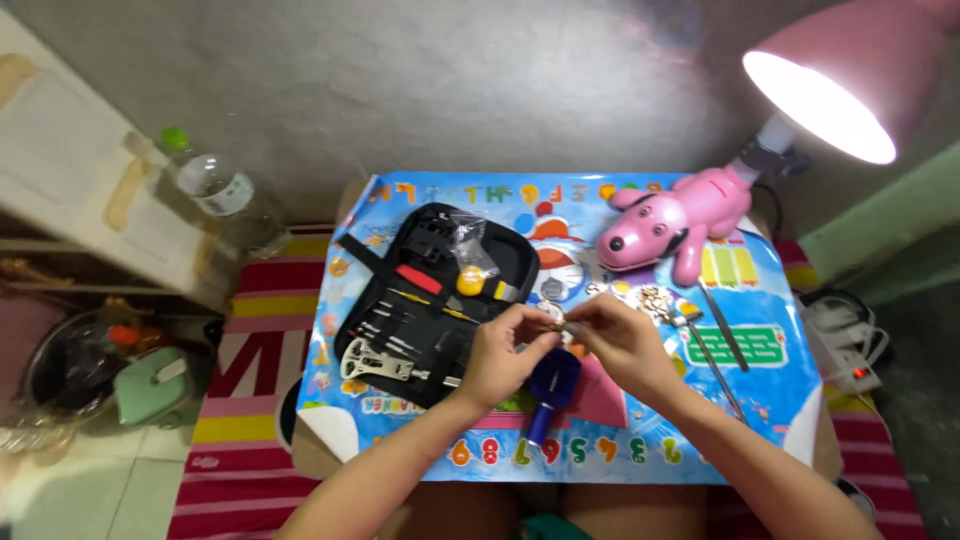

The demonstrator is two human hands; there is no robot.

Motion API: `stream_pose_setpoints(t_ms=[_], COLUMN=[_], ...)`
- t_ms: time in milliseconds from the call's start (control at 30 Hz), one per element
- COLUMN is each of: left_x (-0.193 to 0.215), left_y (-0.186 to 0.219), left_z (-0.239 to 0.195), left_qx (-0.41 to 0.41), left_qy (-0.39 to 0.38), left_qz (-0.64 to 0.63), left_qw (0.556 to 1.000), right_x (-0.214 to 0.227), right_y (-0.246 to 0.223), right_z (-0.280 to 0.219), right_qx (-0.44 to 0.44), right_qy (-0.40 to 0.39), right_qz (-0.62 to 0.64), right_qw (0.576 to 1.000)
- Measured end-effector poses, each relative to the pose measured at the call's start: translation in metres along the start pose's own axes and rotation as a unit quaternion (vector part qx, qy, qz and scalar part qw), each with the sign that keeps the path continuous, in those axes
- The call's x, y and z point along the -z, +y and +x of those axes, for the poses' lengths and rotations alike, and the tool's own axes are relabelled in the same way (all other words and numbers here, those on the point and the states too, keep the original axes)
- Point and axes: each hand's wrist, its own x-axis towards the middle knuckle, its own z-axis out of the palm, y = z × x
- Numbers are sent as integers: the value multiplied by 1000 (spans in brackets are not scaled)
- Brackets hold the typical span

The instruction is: The person sits at a small table with a tool kit open and uses tweezers and small hand tools to work on a round watch, handling tiny components and a small plastic container of parts while repairing the watch under a lamp.

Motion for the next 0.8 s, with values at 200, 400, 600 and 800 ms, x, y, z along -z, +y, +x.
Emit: stream_pose_setpoints(t_ms=[200, 400, 600, 800], left_x=[1, 3, 2, 0], left_y=[1, 1, 2, 7], left_z=[0, -1, -2, -3], left_qx=[7, -6, -14, -34], left_qy=[3, 22, 3, 2], left_qz=[2, -19, -10, 4], left_qw=[1000, 1000, 1000, 999], right_x=[-7, -10, -9, -7], right_y=[3, 0, 3, 0], right_z=[3, 1, -7, -10], right_qx=[-24, -8, -9, -5], right_qy=[19, 20, 29, 22], right_qz=[85, 108, 103, 88], right_qw=[996, 994, 994, 996])
